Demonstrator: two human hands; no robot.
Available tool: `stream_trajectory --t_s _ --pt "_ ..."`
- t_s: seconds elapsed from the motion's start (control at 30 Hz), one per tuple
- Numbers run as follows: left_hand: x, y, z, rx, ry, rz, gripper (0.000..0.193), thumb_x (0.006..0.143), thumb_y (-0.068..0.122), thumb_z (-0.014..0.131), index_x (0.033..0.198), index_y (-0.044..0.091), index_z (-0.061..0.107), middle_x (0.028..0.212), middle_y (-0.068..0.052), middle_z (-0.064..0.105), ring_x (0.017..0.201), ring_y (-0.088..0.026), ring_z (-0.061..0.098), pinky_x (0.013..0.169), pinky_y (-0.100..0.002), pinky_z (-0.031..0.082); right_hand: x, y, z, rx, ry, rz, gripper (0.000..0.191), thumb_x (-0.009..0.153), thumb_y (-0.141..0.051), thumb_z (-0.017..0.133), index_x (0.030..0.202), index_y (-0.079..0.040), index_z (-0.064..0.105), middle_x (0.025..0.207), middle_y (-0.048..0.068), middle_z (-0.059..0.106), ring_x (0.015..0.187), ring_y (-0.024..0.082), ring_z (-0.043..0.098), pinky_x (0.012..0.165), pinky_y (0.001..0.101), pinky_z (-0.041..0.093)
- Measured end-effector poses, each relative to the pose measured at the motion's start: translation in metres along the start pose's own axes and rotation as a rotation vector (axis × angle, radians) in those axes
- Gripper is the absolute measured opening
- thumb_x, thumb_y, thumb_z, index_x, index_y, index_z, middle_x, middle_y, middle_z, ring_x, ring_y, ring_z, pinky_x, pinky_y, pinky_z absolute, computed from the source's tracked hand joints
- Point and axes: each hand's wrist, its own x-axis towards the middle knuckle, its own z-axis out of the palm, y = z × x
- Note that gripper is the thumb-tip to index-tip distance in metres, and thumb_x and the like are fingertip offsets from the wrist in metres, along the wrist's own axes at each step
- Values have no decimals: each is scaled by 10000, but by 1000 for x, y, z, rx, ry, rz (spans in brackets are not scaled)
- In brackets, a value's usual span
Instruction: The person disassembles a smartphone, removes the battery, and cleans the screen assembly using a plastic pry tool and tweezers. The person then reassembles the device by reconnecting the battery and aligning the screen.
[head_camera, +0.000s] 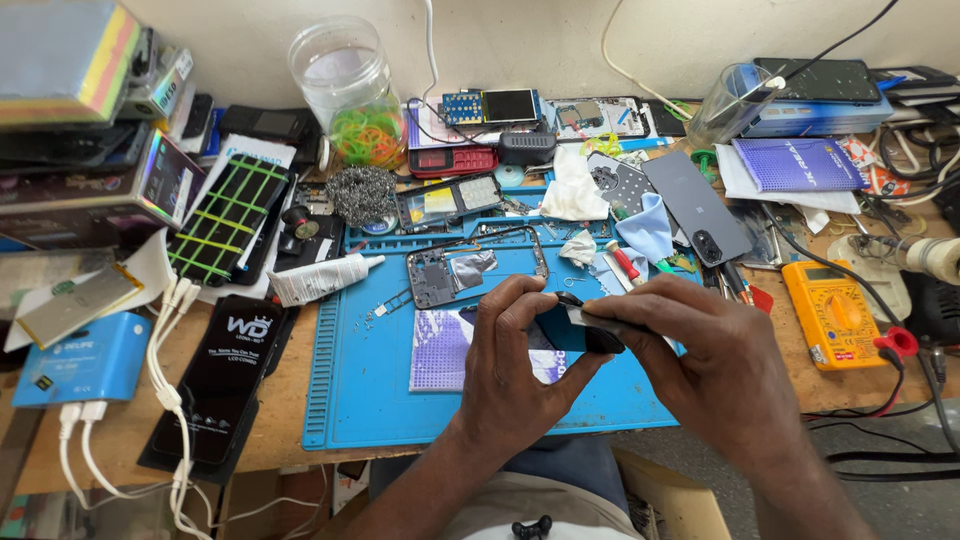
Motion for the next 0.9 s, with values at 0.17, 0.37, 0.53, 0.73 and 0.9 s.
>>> stream_trajectory --t_s 0.17,0.37,0.53,0.73,0.9 --pt "-2 4 0 -16 9 2 753 822 228 947 1331 27 430 1359 -195 475 1316 -358 559 1075 -428 563 -14 -1 7 -54 67 -45 318 841 38 710 1130 -89 748 979 84 748 838 193 761 683 307 594" --pt "6 9 -2 -47 1 -2 706 811 176 938 1280 24 433 1348 -213 485 1317 -387 550 1092 -457 545 -23 0 16 -28 196 -14 255 888 17 739 1123 -83 744 1024 68 751 848 136 721 663 264 547" --pt "23 7 -4 -30 4 -18 731 760 146 938 1252 11 414 1306 -233 506 1255 -403 555 1068 -488 508 -22 9 16 22 417 168 160 897 21 781 1047 -17 740 1019 76 762 688 89 575 502 221 325" --pt "40 3 0 1 -68 -78 729 736 136 930 1237 9 416 1166 -195 554 1092 -386 583 958 -491 494 -12 20 19 98 403 32 189 907 10 788 1089 1 737 1009 75 749 877 93 699 699 233 541" --pt "49 0 2 34 -109 -97 739 722 161 923 1239 0 419 1113 -202 566 1049 -393 603 905 -497 515 2 28 24 116 408 2 162 900 18 791 1054 0 744 982 87 761 894 110 715 761 253 557"
